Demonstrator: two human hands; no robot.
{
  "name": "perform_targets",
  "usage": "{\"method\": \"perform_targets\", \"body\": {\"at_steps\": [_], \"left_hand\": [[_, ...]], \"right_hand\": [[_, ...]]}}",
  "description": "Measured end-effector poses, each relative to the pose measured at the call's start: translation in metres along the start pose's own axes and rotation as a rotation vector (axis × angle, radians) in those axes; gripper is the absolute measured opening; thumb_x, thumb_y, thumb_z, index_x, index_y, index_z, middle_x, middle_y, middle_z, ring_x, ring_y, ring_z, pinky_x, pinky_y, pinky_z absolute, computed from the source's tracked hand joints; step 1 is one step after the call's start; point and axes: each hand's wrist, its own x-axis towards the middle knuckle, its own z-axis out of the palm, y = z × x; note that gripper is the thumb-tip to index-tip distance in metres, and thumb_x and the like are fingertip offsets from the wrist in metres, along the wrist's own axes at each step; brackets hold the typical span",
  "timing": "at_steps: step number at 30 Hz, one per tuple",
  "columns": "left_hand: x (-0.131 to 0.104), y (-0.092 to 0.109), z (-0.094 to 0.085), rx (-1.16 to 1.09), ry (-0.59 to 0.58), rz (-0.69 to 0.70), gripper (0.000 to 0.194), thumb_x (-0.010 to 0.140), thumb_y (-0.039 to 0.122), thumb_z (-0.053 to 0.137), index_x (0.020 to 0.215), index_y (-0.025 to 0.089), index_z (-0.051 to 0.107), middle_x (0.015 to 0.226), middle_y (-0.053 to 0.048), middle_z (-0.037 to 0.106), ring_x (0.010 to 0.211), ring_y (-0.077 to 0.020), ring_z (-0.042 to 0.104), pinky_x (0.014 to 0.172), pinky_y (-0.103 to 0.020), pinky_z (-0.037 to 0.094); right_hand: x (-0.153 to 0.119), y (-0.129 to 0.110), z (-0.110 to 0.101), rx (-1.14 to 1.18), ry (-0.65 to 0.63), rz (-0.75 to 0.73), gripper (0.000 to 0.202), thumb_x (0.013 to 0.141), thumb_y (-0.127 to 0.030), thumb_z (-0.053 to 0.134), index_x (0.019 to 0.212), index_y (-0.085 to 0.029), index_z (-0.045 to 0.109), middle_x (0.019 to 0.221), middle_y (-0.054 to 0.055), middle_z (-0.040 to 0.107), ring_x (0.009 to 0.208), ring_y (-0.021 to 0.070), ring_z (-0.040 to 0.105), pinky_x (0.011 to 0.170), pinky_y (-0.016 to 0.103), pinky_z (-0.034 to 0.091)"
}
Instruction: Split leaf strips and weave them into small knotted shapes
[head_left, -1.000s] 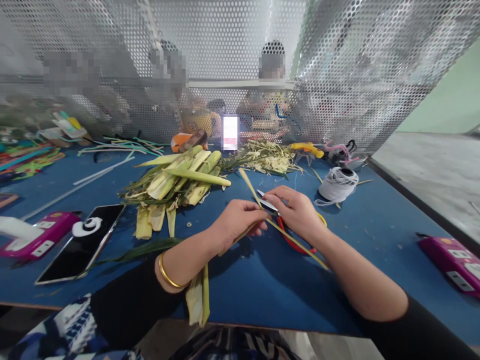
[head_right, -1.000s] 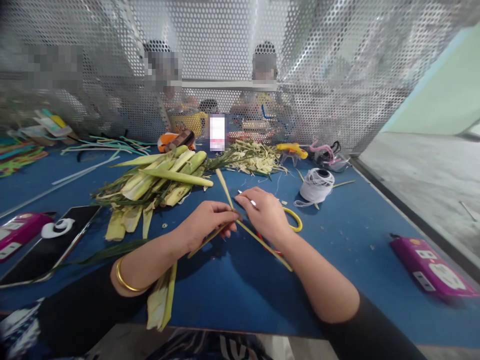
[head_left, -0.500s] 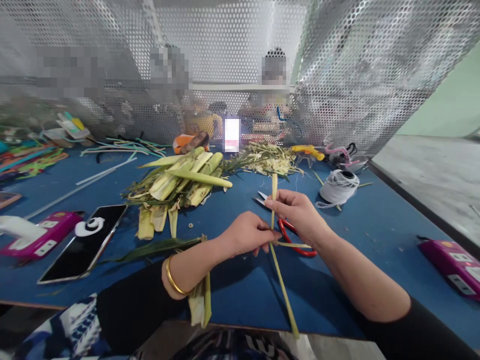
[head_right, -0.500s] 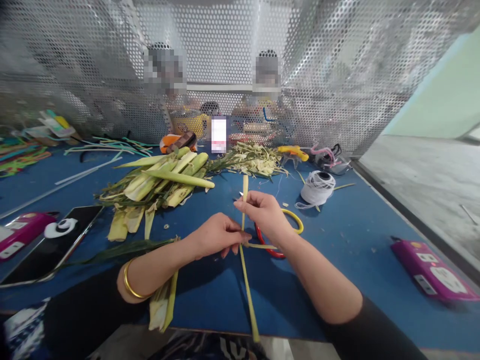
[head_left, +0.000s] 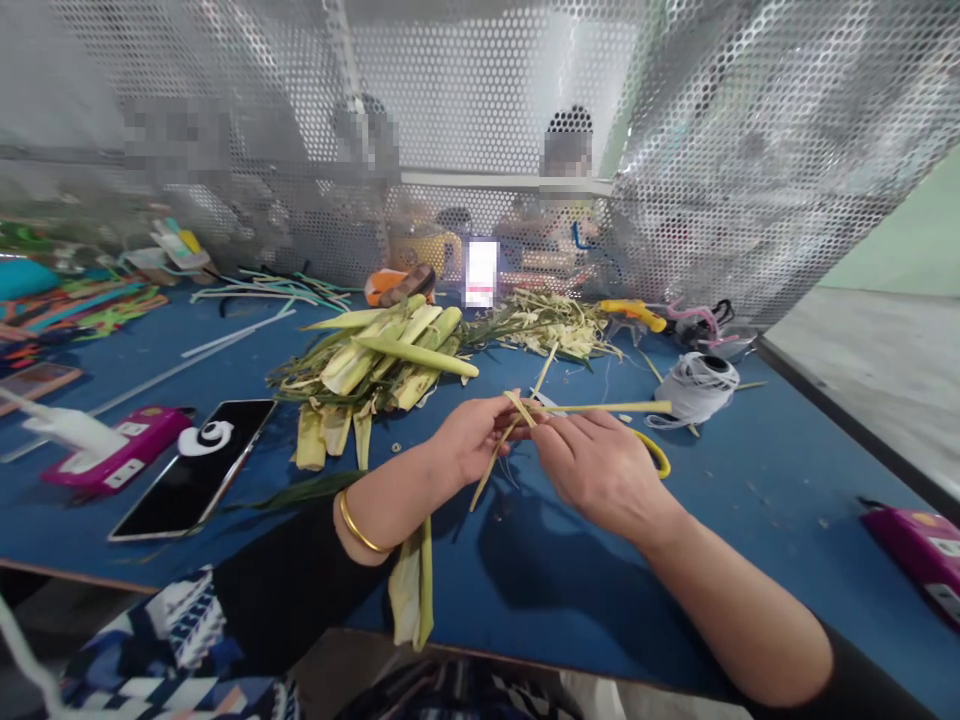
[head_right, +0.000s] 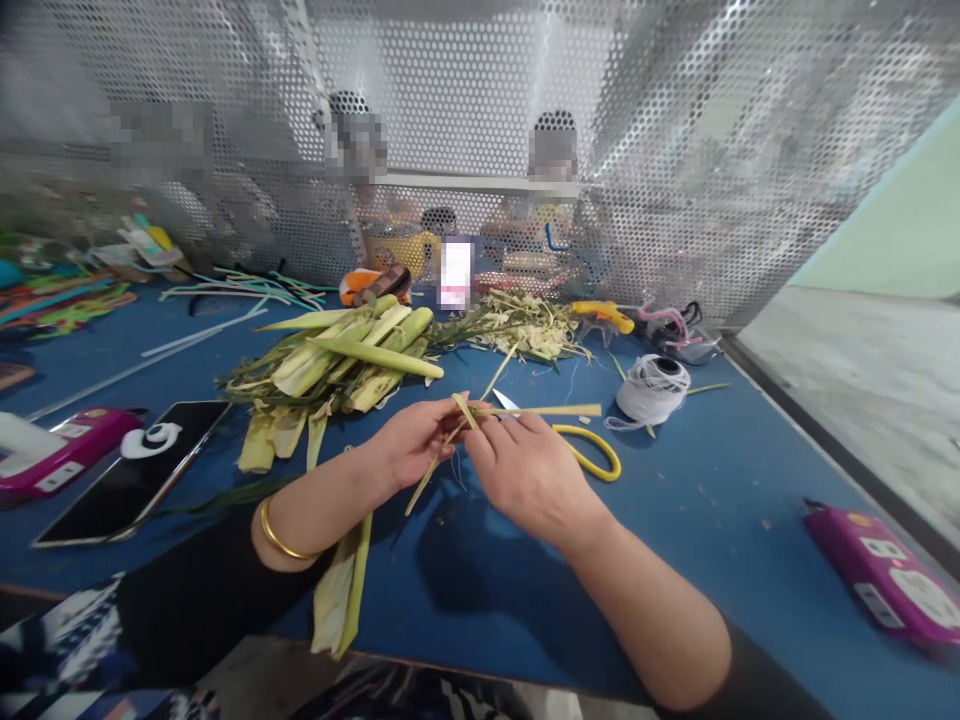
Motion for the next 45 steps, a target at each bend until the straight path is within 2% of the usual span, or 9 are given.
{"method": "perform_targets", "body": {"at_steps": [7, 11, 16, 27, 30, 33, 37, 41, 45], "left_hand": [[0.003, 0.003, -0.001, -0.299, 0.068, -0.017, 0.026, 0.094, 0.019, 0.046, 0.081, 0.009, 0.066, 0.069, -0.005, 0.068, 0.057, -0.0087, 0.062, 0.052, -0.017, 0.049], [0.004, 0.003, 0.0, -0.325, 0.078, 0.06, 0.027, 0.094, 0.018, 0.044, 0.079, 0.008, 0.065, 0.072, -0.007, 0.068, 0.061, -0.0106, 0.064, 0.06, -0.02, 0.053], [-0.001, -0.003, 0.006, -0.261, 0.09, 0.065, 0.025, 0.092, 0.017, 0.048, 0.075, 0.009, 0.065, 0.063, -0.004, 0.064, 0.054, -0.0092, 0.06, 0.057, -0.019, 0.049], [-0.003, -0.02, 0.01, -0.198, -0.01, 0.074, 0.009, 0.075, 0.015, 0.065, 0.067, 0.012, 0.061, 0.058, 0.002, 0.054, 0.047, -0.0056, 0.048, 0.042, -0.015, 0.035], [-0.006, -0.02, 0.01, -0.123, -0.031, 0.133, 0.014, 0.077, 0.022, 0.067, 0.068, 0.012, 0.063, 0.058, 0.001, 0.056, 0.048, -0.0055, 0.05, 0.045, -0.015, 0.038], [-0.007, -0.018, 0.01, 0.016, 0.003, 0.219, 0.023, 0.079, 0.034, 0.066, 0.072, 0.012, 0.068, 0.065, -0.003, 0.065, 0.059, -0.0097, 0.06, 0.059, -0.019, 0.048], [-0.006, -0.016, 0.01, 0.145, 0.035, 0.251, 0.023, 0.08, 0.033, 0.063, 0.078, 0.012, 0.072, 0.069, -0.008, 0.07, 0.066, -0.0141, 0.066, 0.065, -0.024, 0.051], [-0.007, -0.013, 0.009, 0.182, 0.021, 0.251, 0.017, 0.076, 0.022, 0.06, 0.081, 0.013, 0.074, 0.072, -0.007, 0.071, 0.07, -0.0149, 0.067, 0.065, -0.023, 0.05], [-0.008, -0.013, 0.009, 0.195, -0.014, 0.258, 0.018, 0.071, 0.014, 0.06, 0.081, 0.014, 0.074, 0.073, -0.005, 0.07, 0.071, -0.0135, 0.066, 0.066, -0.022, 0.05]], "right_hand": [[-0.005, -0.007, 0.017, 0.014, -0.082, 0.082, 0.028, 0.09, -0.006, 0.036, 0.074, -0.017, 0.056, 0.057, 0.002, 0.057, 0.051, 0.0148, 0.047, 0.057, 0.031, 0.032], [-0.001, -0.01, 0.01, 0.002, -0.018, 0.065, 0.019, 0.092, -0.012, 0.042, 0.09, -0.015, 0.06, 0.075, 0.005, 0.063, 0.069, 0.0174, 0.054, 0.068, 0.032, 0.039], [0.003, -0.013, 0.011, 0.05, -0.031, -0.139, 0.017, 0.092, -0.013, 0.046, 0.092, -0.015, 0.063, 0.087, 0.006, 0.062, 0.084, 0.0197, 0.056, 0.09, 0.037, 0.042], [0.003, -0.011, 0.015, 0.163, -0.042, -0.113, 0.025, 0.092, -0.011, 0.042, 0.078, -0.017, 0.061, 0.079, 0.005, 0.059, 0.082, 0.0195, 0.056, 0.091, 0.039, 0.041], [-0.001, -0.006, 0.013, 0.293, 0.056, 0.089, 0.022, 0.092, -0.013, 0.042, 0.08, -0.018, 0.06, 0.081, 0.005, 0.063, 0.08, 0.0182, 0.056, 0.084, 0.037, 0.041], [-0.005, 0.003, 0.016, 0.435, 0.159, 0.529, 0.015, 0.091, -0.021, 0.047, 0.081, -0.019, 0.058, 0.083, 0.007, 0.066, 0.079, 0.0195, 0.059, 0.074, 0.035, 0.043], [-0.006, 0.01, 0.027, 0.874, 0.012, 1.068, 0.02, 0.085, -0.036, 0.052, 0.075, -0.019, 0.054, 0.062, 0.001, 0.061, 0.051, 0.0161, 0.057, 0.05, 0.028, 0.043], [-0.005, 0.01, 0.034, 1.129, -0.038, 1.257, 0.023, 0.078, -0.039, 0.058, 0.07, -0.019, 0.052, 0.052, -0.004, 0.054, 0.036, 0.0113, 0.048, 0.038, 0.024, 0.037], [-0.004, 0.008, 0.037, 1.186, -0.023, 1.306, 0.025, 0.075, -0.041, 0.061, 0.069, -0.019, 0.051, 0.051, -0.004, 0.055, 0.038, 0.013, 0.054, 0.04, 0.024, 0.04]]}}
